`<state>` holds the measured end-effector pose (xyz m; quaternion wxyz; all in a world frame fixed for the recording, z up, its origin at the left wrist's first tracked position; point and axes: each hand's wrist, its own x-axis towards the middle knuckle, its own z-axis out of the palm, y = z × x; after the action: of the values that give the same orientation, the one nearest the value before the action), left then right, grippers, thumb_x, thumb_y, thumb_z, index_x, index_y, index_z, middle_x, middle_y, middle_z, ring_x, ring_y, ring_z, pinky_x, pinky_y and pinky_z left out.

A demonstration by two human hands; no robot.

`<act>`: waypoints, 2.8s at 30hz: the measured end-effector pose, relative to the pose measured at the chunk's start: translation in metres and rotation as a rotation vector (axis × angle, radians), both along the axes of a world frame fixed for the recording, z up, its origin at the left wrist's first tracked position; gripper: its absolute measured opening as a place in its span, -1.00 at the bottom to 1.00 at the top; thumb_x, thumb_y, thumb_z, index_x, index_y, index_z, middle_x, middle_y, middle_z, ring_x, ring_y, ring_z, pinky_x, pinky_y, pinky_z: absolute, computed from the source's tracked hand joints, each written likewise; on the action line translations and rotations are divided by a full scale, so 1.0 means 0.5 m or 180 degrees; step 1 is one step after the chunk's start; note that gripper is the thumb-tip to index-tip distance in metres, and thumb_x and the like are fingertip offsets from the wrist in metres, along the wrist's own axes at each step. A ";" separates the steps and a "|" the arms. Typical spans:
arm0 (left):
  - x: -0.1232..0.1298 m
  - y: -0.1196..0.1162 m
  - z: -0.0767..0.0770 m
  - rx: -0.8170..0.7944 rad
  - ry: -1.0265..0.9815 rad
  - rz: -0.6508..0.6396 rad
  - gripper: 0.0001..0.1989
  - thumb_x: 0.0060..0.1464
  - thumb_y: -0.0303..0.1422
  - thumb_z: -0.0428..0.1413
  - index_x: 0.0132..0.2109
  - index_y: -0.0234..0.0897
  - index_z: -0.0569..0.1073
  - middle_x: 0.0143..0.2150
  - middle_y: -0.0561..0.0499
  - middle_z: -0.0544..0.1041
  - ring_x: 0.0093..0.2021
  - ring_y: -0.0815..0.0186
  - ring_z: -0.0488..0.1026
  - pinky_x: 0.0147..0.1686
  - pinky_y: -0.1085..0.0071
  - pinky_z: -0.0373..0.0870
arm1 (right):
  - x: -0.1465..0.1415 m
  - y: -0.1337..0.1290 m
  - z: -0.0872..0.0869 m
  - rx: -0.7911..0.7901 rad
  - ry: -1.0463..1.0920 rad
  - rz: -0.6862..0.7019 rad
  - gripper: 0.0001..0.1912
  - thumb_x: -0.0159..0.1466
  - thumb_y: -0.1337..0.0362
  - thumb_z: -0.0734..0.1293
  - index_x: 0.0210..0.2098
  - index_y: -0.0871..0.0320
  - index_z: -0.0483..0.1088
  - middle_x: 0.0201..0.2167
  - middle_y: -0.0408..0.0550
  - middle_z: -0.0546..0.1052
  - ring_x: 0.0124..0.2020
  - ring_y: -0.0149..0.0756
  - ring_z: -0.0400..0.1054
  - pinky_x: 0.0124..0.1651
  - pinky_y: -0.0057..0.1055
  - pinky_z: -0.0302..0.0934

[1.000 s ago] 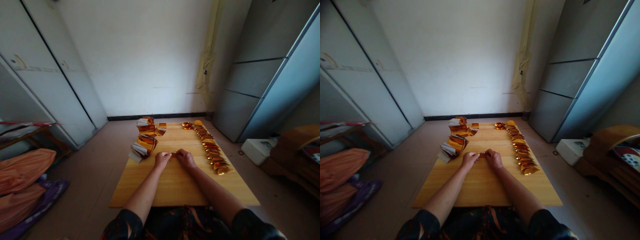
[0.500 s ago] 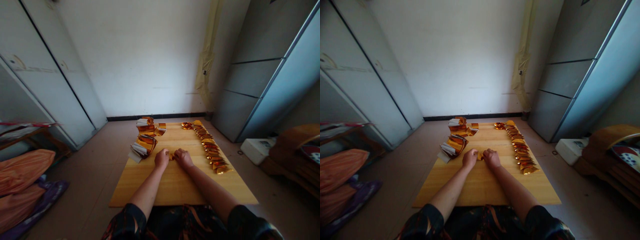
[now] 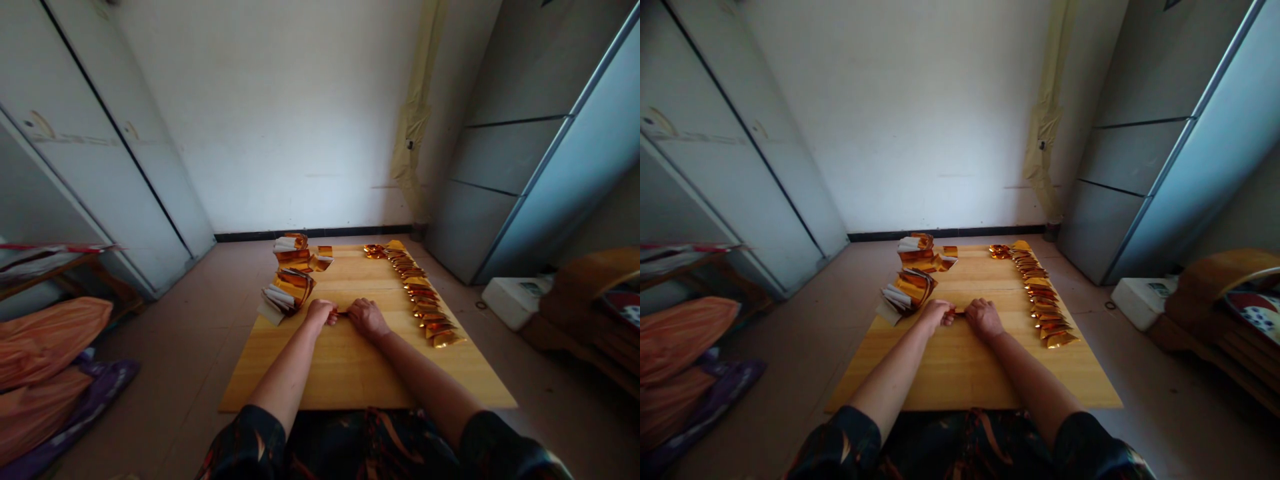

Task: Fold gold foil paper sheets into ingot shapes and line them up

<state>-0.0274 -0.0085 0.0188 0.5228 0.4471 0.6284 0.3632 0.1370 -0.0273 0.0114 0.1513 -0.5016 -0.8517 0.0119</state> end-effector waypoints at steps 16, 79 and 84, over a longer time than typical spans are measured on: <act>0.010 -0.026 -0.006 0.0247 -0.0661 0.0239 -0.88 -0.22 -0.59 0.14 -0.41 -0.41 0.45 -0.66 0.10 0.41 -0.68 0.49 0.30 -0.63 0.58 0.24 | -0.020 0.004 -0.003 0.0017 0.0174 -0.0271 -0.71 0.34 0.25 0.16 -0.42 0.17 0.42 -0.39 -0.06 0.52 -0.32 -0.38 0.34 -0.29 -0.47 -0.03; 0.027 -0.031 -0.006 0.0243 -0.0920 0.0405 -0.34 -0.25 -0.62 0.19 0.07 -0.34 0.23 -0.50 0.16 0.42 -0.67 0.52 0.33 -0.65 0.61 0.24 | -0.024 0.006 -0.011 -0.0094 0.0973 -0.0299 -0.72 0.31 0.19 0.17 -0.39 0.13 0.45 -0.41 -0.09 0.54 -0.36 -0.39 0.38 -0.29 -0.53 0.10; 0.021 -0.028 0.000 0.0100 -0.1251 0.0529 -0.36 -0.20 -0.60 0.18 0.08 -0.33 0.20 -0.52 0.16 0.43 -0.68 0.52 0.32 -0.67 0.61 0.22 | -0.016 0.003 -0.016 -0.0154 0.1343 -0.0141 -0.75 0.24 0.14 0.25 -0.20 0.14 0.45 -0.35 -0.07 0.54 -0.32 -0.35 0.39 -0.26 -0.50 0.16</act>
<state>-0.0168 -0.0226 0.0188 0.5965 0.3224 0.5433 0.4950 0.1293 -0.0259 0.0032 0.3144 -0.5101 -0.7893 0.1337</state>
